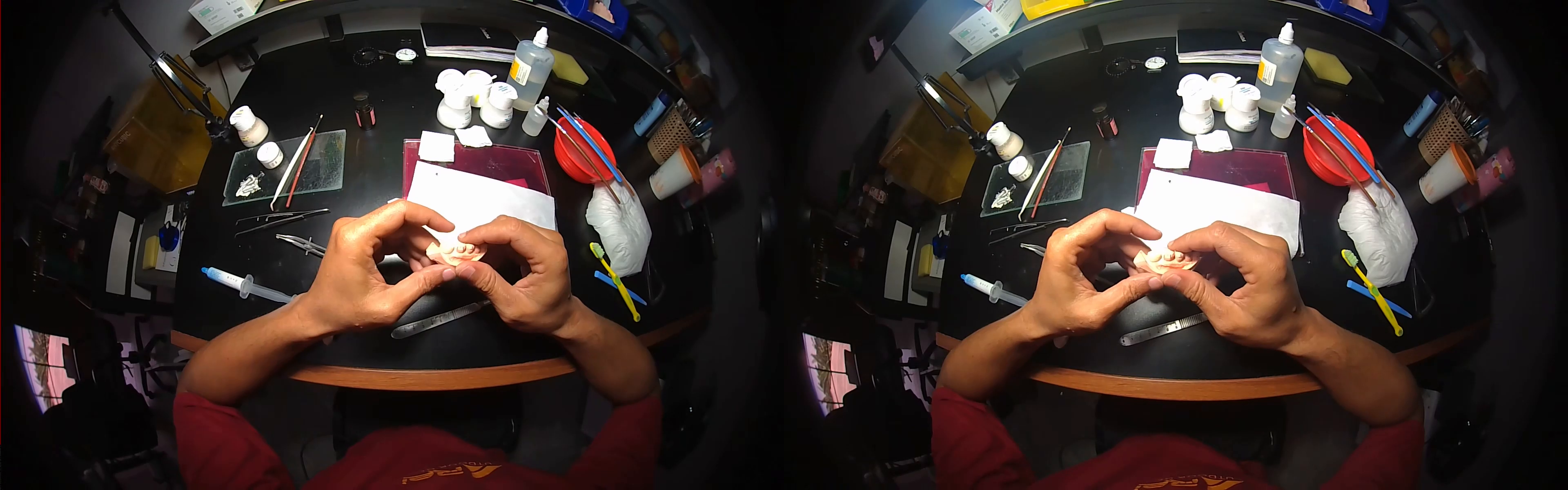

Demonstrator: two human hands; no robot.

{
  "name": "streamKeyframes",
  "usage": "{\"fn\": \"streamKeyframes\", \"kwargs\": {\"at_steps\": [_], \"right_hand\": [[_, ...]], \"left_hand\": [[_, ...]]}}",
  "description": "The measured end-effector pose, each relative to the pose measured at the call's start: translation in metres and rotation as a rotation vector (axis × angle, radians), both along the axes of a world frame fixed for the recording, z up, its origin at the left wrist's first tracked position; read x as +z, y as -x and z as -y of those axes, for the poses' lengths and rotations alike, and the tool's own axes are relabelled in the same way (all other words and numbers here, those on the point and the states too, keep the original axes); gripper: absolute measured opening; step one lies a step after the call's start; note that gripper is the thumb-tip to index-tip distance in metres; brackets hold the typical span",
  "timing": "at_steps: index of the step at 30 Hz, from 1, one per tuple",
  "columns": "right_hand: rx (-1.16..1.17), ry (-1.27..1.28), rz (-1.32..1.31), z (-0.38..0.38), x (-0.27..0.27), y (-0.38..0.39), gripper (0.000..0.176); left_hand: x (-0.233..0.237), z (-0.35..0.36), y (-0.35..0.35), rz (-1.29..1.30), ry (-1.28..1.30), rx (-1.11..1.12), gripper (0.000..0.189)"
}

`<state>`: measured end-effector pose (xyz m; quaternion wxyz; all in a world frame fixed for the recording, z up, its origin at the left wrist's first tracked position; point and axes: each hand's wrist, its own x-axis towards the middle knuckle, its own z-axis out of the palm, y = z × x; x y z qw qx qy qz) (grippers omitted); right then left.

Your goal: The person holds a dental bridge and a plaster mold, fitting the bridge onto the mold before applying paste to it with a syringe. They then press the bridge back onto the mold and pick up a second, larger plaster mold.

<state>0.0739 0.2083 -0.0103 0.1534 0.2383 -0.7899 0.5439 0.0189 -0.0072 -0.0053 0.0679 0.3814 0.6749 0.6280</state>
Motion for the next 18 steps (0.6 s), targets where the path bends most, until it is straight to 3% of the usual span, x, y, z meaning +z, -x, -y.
{"fn": "streamKeyframes", "kwargs": {"at_steps": [18], "right_hand": [[0.001,-0.055,-0.019,-0.0009,0.0049,0.0003,0.023]], "left_hand": [[0.0021,0.0043,0.0011,-0.003,0.082,-0.037,0.025]]}}
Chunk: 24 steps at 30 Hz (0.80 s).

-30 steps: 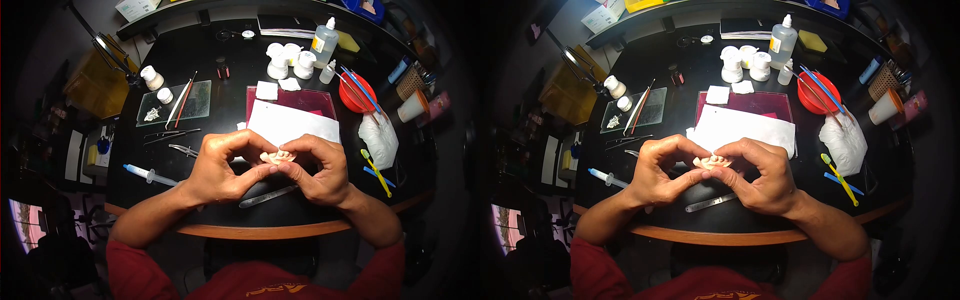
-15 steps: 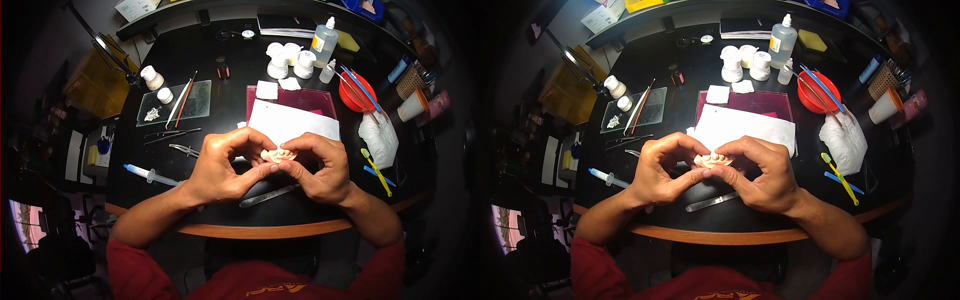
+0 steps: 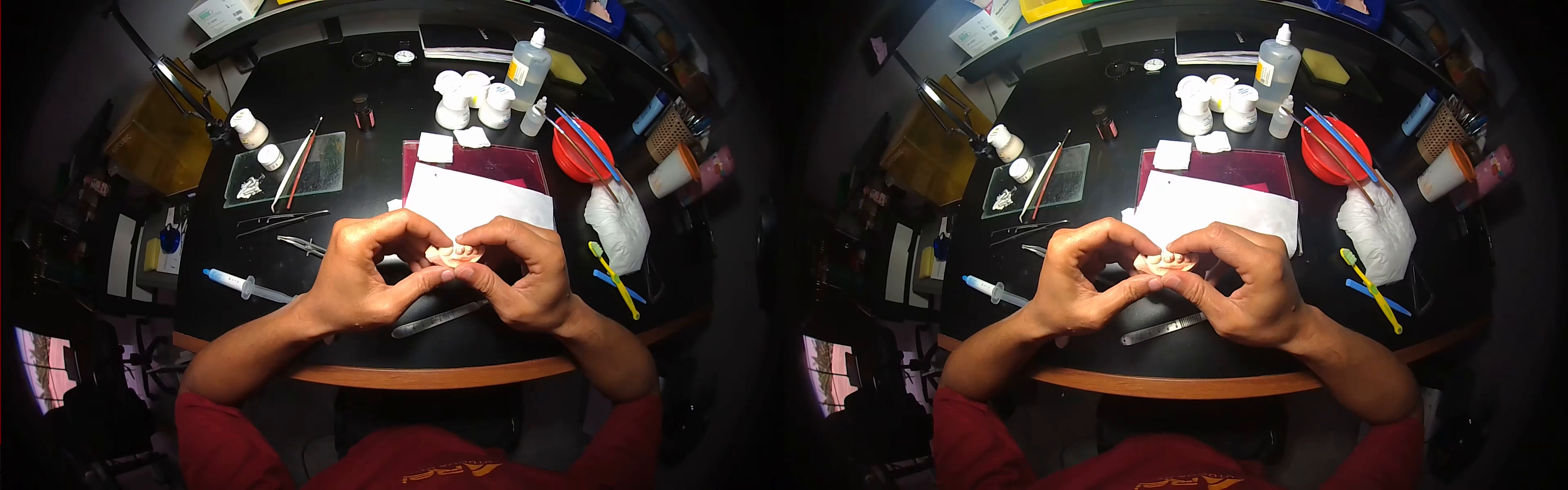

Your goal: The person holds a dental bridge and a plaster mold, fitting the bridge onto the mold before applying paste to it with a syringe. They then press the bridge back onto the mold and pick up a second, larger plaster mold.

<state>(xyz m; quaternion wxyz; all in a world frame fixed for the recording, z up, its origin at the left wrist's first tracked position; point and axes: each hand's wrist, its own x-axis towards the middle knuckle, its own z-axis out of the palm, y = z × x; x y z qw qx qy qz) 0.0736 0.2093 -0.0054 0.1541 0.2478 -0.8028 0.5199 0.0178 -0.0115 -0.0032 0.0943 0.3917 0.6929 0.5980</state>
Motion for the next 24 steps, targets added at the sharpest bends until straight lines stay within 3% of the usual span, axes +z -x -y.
{"fn": "streamKeyframes", "kwargs": {"at_steps": [4,9,12,17,21,22,24], "right_hand": [[-0.038,-0.01,-0.078,0.004,0.005,0.0,0.023],[0.045,0.072,0.111,-0.001,-0.003,-0.001,0.028],[0.092,0.135,0.182,-0.003,-0.001,0.0,0.023],[0.175,0.27,0.155,0.002,-0.006,0.003,0.015],[0.134,0.288,0.299,0.003,-0.002,-0.005,0.011],[0.109,0.249,0.249,0.002,-0.004,-0.006,0.012],[0.052,0.174,0.138,-0.003,-0.009,0.0,0.014]], "left_hand": [[-0.001,-0.002,0.0,-0.087,-0.041,0.047,0.019],[0.003,-0.001,0.006,-0.321,-0.021,0.032,0.019],[0.001,-0.002,0.007,-0.326,-0.041,0.051,0.018],[0.0,0.001,0.011,-0.495,-0.032,0.053,0.036],[0.019,0.007,0.001,-0.709,0.103,0.168,0.045],[0.032,0.012,-0.006,-0.894,0.096,0.257,0.046],[0.049,0.034,-0.037,-1.013,-0.043,0.409,0.036]]}}
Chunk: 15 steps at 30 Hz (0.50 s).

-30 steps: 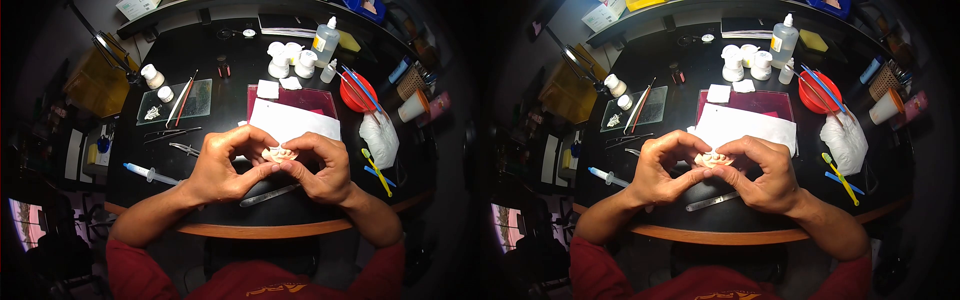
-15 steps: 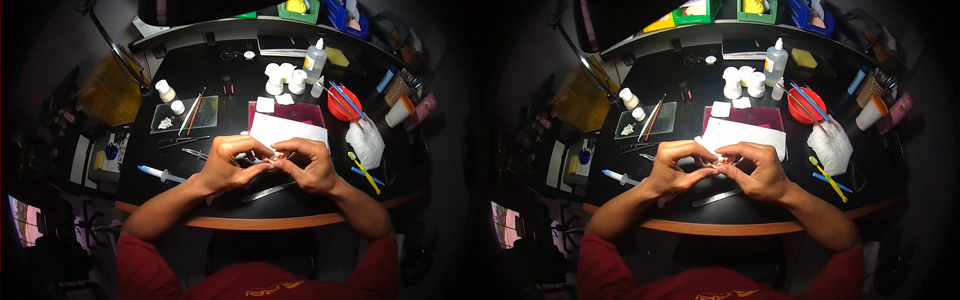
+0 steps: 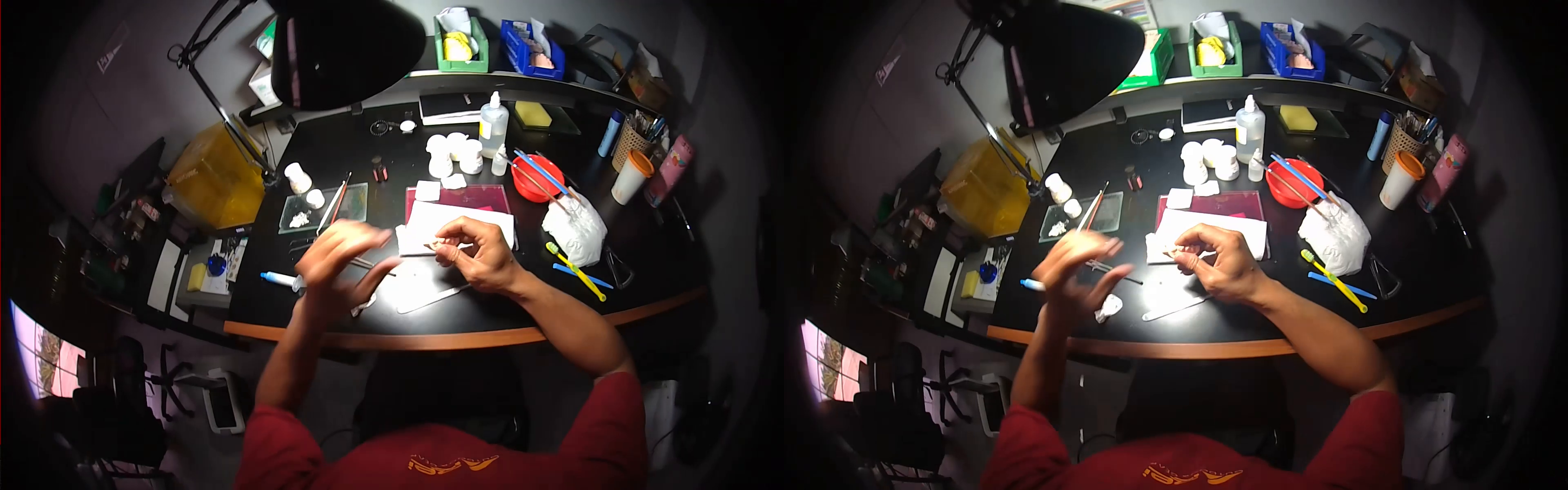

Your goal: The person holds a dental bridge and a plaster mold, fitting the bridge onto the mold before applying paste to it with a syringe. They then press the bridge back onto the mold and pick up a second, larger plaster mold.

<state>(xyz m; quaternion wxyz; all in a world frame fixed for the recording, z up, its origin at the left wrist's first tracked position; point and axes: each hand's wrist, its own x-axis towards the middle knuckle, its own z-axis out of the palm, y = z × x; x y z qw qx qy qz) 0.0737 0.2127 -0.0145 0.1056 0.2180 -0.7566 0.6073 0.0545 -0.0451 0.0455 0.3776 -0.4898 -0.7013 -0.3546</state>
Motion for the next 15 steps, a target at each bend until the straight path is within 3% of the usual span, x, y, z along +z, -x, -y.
{"fn": "streamKeyframes", "kwargs": {"at_steps": [2,3,4,6,8,10,12,15], "right_hand": [[-0.041,-0.004,-0.11,0.0,0.001,0.001,0.015],[-0.054,-0.01,-0.108,-0.001,0.006,0.0,0.015],[-0.066,-0.012,-0.104,0.0,0.01,-0.001,0.015],[-0.089,-0.001,-0.135,0.002,0.009,-0.002,0.016],[-0.103,-0.022,-0.166,0.002,0.007,0.0,0.016],[-0.115,-0.027,-0.209,0.003,0.007,-0.001,0.016],[-0.116,-0.037,-0.23,0.002,0.008,-0.001,0.016],[-0.115,-0.027,-0.212,0.001,0.008,-0.001,0.016]], "left_hand": [[-0.018,0.033,-0.046,0.001,-0.182,0.09,0.026],[-0.03,0.049,-0.073,-0.015,-0.186,0.106,0.026],[-0.052,0.066,-0.103,-0.039,-0.101,0.286,0.025],[-0.085,0.088,-0.153,0.366,0.157,0.263,0.032],[-0.115,0.092,-0.201,0.934,0.353,0.384,0.032],[-0.16,0.125,-0.257,1.436,0.745,0.549,0.041],[-0.187,0.149,-0.298,1.649,1.067,0.575,0.038],[-0.234,0.168,-0.343,1.833,1.214,0.63,0.041]]}}
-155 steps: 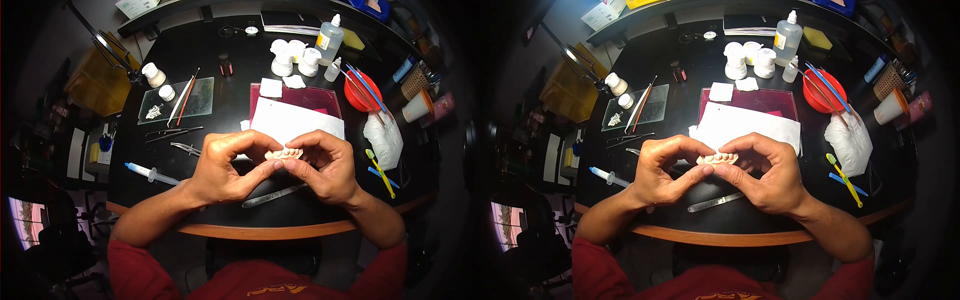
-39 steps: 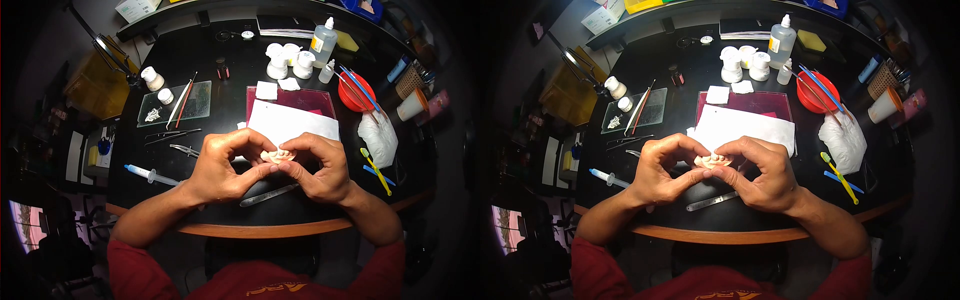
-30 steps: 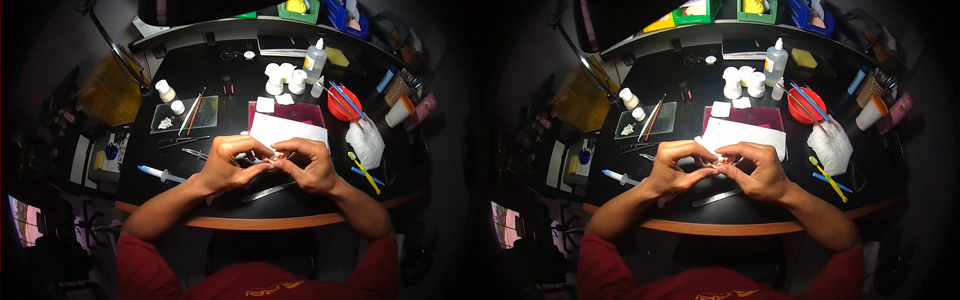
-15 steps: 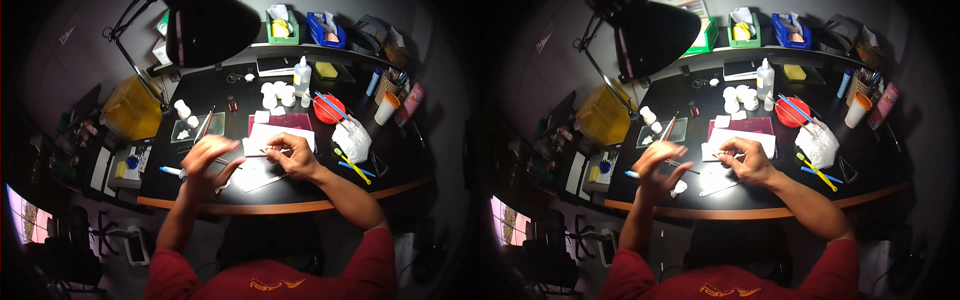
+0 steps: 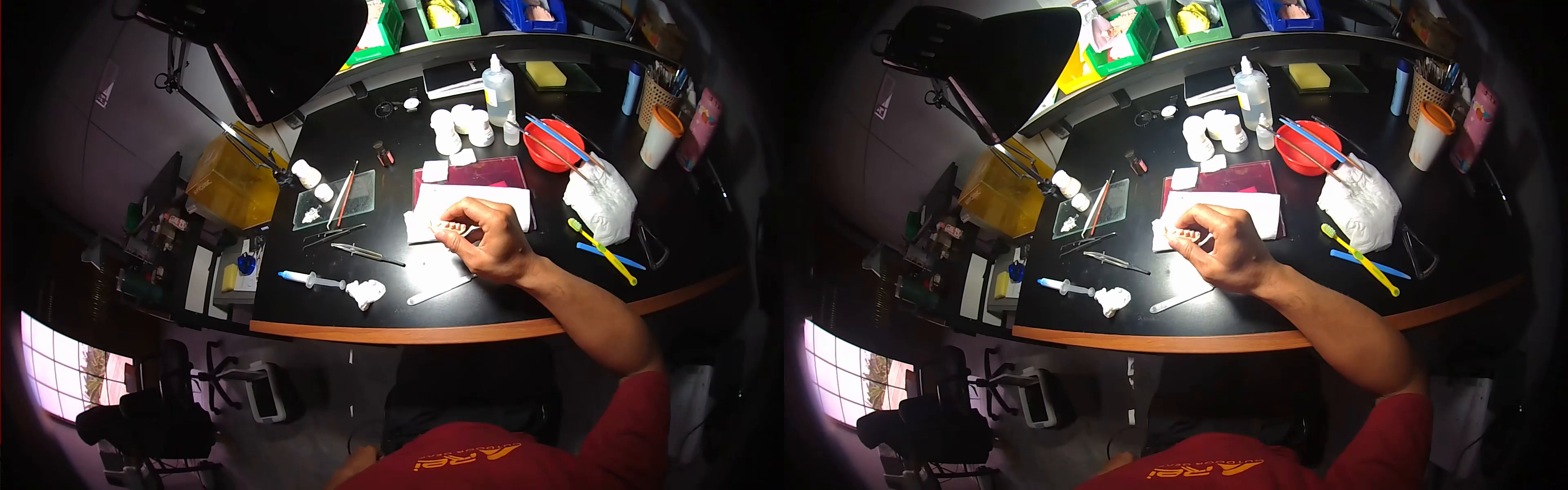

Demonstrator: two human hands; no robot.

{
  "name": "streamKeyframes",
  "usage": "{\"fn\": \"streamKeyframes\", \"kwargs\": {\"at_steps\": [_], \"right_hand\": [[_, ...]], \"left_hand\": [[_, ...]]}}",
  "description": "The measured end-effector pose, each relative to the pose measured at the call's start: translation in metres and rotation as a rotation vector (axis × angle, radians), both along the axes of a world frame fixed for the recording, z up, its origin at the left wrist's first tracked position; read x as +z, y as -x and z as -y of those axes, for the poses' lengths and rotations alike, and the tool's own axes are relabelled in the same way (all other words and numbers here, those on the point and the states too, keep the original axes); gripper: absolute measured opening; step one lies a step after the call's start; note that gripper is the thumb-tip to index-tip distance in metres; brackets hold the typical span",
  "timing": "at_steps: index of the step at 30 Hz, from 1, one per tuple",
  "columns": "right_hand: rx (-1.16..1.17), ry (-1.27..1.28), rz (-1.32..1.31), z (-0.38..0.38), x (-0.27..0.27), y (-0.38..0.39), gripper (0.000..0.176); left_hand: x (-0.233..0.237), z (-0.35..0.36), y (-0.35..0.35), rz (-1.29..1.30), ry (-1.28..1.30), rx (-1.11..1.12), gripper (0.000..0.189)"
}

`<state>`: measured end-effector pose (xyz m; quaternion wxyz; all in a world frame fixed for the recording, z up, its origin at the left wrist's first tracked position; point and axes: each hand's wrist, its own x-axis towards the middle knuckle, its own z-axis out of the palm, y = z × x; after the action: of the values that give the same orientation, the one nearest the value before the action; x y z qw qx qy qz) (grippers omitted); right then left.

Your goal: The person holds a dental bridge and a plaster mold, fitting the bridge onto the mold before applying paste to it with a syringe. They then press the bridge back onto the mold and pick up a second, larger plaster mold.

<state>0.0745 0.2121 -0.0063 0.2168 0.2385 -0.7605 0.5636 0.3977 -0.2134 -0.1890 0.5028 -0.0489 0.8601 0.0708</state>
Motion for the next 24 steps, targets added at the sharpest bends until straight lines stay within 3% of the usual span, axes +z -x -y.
{"fn": "streamKeyframes", "kwargs": {"at_steps": [2,5,8,9,14,24], "right_hand": [[-0.009,0.013,-0.006,0.0,-0.002,0.0,0.015],[-0.03,0.02,-0.021,-0.001,-0.004,0.001,0.015],[-0.033,0.011,-0.026,0.001,-0.001,0.0,0.014],[-0.03,0.009,-0.031,0.001,0.001,-0.002,0.014],[-0.014,-0.051,-0.137,-0.002,-0.002,0.002,0.015],[-0.001,0.014,-0.091,0.001,-0.001,-0.001,0.014]], "left_hand": [[-0.051,0.024,-0.016,0.055,-0.08,0.115,0.041],[-0.134,0.067,-0.039,0.061,-0.393,0.625,0.043],[-0.104,0.052,-0.02,0.11,-0.262,0.042,0.046],[-0.096,0.047,-0.015,0.116,-0.241,-0.02,0.046],[-0.074,0.029,-0.001,0.133,-0.198,-0.022,0.046],[-0.042,-0.003,0.027,0.139,-0.163,-0.029,0.046]]}}
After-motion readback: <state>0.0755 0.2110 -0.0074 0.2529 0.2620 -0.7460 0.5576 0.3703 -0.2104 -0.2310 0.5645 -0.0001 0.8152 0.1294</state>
